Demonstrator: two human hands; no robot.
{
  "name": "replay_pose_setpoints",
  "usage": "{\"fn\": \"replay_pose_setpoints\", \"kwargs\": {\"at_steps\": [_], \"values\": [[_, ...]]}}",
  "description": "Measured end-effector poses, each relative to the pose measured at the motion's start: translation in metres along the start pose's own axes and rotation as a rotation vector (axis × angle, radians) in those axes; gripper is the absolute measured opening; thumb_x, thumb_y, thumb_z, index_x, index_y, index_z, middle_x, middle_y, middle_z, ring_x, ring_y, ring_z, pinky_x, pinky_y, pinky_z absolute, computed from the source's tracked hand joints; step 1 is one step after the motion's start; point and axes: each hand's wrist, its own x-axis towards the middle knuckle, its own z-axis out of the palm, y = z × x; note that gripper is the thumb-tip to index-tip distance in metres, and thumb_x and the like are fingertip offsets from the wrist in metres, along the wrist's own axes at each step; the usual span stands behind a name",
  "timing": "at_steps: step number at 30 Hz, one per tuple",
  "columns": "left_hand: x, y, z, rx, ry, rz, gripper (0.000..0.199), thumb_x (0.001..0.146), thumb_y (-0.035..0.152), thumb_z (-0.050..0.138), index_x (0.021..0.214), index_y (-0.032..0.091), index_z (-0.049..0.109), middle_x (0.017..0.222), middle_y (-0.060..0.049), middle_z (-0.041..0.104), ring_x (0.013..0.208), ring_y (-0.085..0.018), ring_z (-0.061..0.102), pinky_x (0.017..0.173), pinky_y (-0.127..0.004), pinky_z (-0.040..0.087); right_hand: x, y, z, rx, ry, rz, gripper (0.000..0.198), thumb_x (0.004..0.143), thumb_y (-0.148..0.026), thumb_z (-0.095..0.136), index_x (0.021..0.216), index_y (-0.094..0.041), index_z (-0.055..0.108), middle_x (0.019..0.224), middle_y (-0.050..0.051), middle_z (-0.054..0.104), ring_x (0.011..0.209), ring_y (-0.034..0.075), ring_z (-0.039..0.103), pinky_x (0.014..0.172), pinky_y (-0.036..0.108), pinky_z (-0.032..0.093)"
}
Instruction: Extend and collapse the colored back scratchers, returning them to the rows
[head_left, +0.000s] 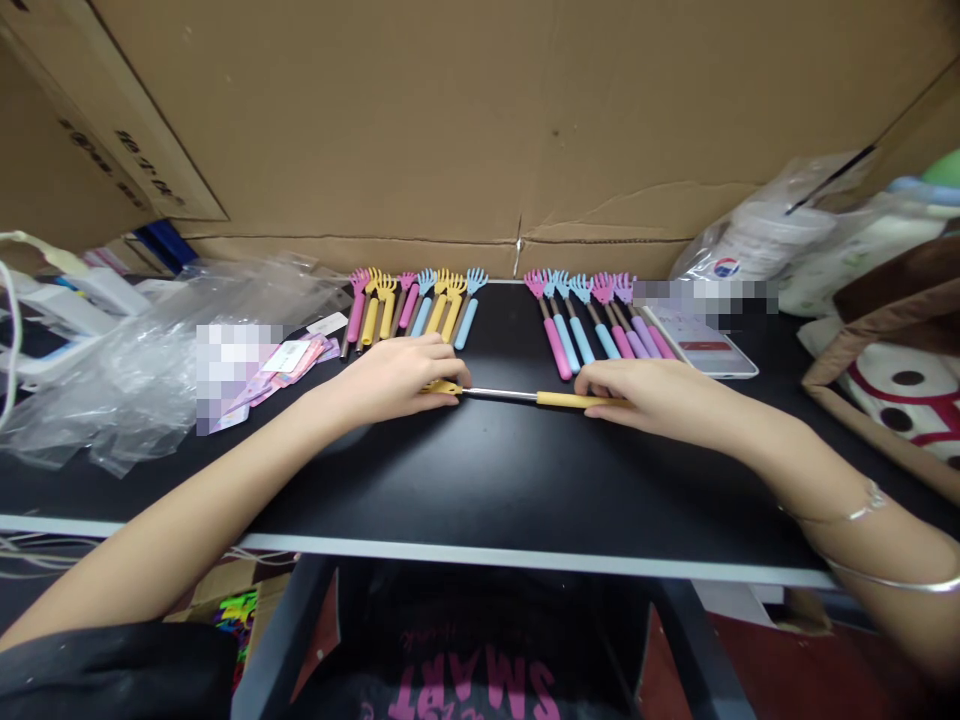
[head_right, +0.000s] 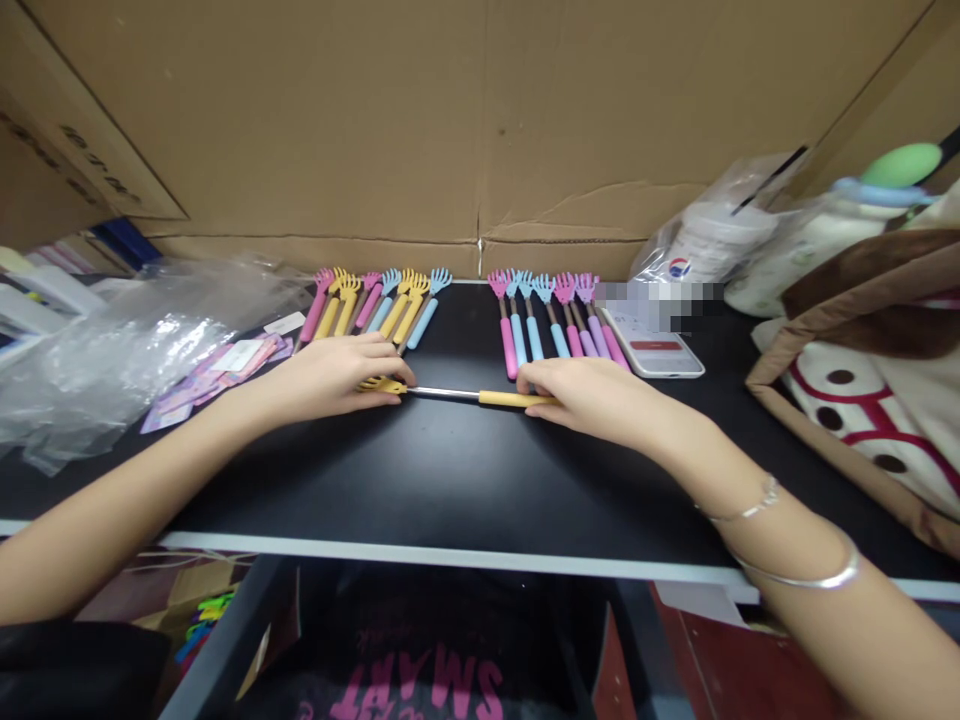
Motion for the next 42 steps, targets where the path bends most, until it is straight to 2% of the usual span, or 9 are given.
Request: {"fn": "replay_pose_setpoints", "kwargs": {"at_steps": [11,17,20,22,26,35,39,42], "values": [[0.005,0.01,0.008,0.109,0.129,-0.004,0.018,0.097,0.028,0.047,0.094,0.019,0.063,0.089,-0.005,0.067,0.086,-0.019,0.062,0.071,-0.028,0.043,0.001,-0.01,0.003,-0.076,0.052,-0.06,0.01,0.091,-0.03,0.049,0.089,-0.023,0.054,0.087,0.002,0.068,0.068,0.016,0.061,0.056,0.026,0.034],[0.005,0.009,0.005,0.173,0.248,-0.148,0.024,0.1,0.032,0.038,0.104,0.019,0.059,0.081,-0.003,0.071,0.072,-0.018,0.066,0.077,-0.031,0.045,0.0,-0.009,0.003,-0.168,0.325,0.002,0.019,0.095,-0.035,0.043,0.094,-0.021,0.055,0.074,0.003,0.066,0.062,0.017,0.058,0.055,0.027,0.031],[0.005,0.014,0.0,0.2,0.311,-0.181,0.028,0.101,0.034,0.036,0.105,0.02,0.06,0.078,-0.002,0.072,0.071,-0.018,0.067,0.076,-0.031,0.045,0.002,-0.011,0.0,-0.187,0.466,0.01,0.023,0.096,-0.036,0.041,0.095,-0.02,0.058,0.082,0.007,0.067,0.069,0.02,0.059,0.062,0.03,0.034],[0.005,0.02,-0.001,0.21,0.356,-0.179,0.029,0.102,0.034,0.035,0.105,0.022,0.061,0.081,-0.002,0.074,0.073,-0.018,0.068,0.075,-0.031,0.044,0.005,-0.014,0.001,-0.187,0.513,-0.003,0.024,0.096,-0.034,0.041,0.094,-0.02,0.06,0.087,0.009,0.068,0.076,0.022,0.06,0.067,0.032,0.036],[0.006,0.031,0.001,0.225,0.397,-0.145,0.026,0.102,0.031,0.038,0.105,0.024,0.063,0.086,-0.001,0.076,0.076,-0.017,0.07,0.072,-0.03,0.042,0.01,-0.021,0.007,-0.184,0.503,-0.038,0.023,0.096,-0.029,0.042,0.099,-0.018,0.063,0.087,0.009,0.069,0.08,0.022,0.06,0.072,0.033,0.037],[0.008,0.029,0.007,0.191,0.338,-0.115,0.029,0.103,0.035,0.038,0.11,0.027,0.065,0.087,-0.001,0.077,0.075,-0.016,0.071,0.071,-0.029,0.043,0.013,-0.022,0.013,-0.152,0.409,-0.084,0.032,0.1,-0.037,0.038,0.102,-0.02,0.065,0.093,0.007,0.075,0.08,0.02,0.065,0.079,0.033,0.039],[0.008,0.025,0.002,0.182,0.317,-0.102,0.03,0.102,0.038,0.039,0.11,0.027,0.066,0.079,0.0,0.076,0.073,-0.017,0.07,0.065,-0.027,0.042,0.013,-0.02,0.01,-0.18,0.396,-0.083,0.035,0.1,-0.04,0.037,0.103,-0.023,0.067,0.087,0.006,0.075,0.071,0.018,0.061,0.073,0.031,0.04],[0.005,0.012,-0.004,0.194,0.275,-0.166,0.031,0.101,0.042,0.041,0.112,0.029,0.067,0.078,0.0,0.075,0.072,-0.017,0.07,0.061,-0.026,0.039,0.011,-0.004,0.007,-0.205,0.407,-0.064,0.038,0.099,-0.045,0.036,0.101,-0.024,0.067,0.079,0.005,0.073,0.068,0.019,0.06,0.066,0.03,0.038]]}}
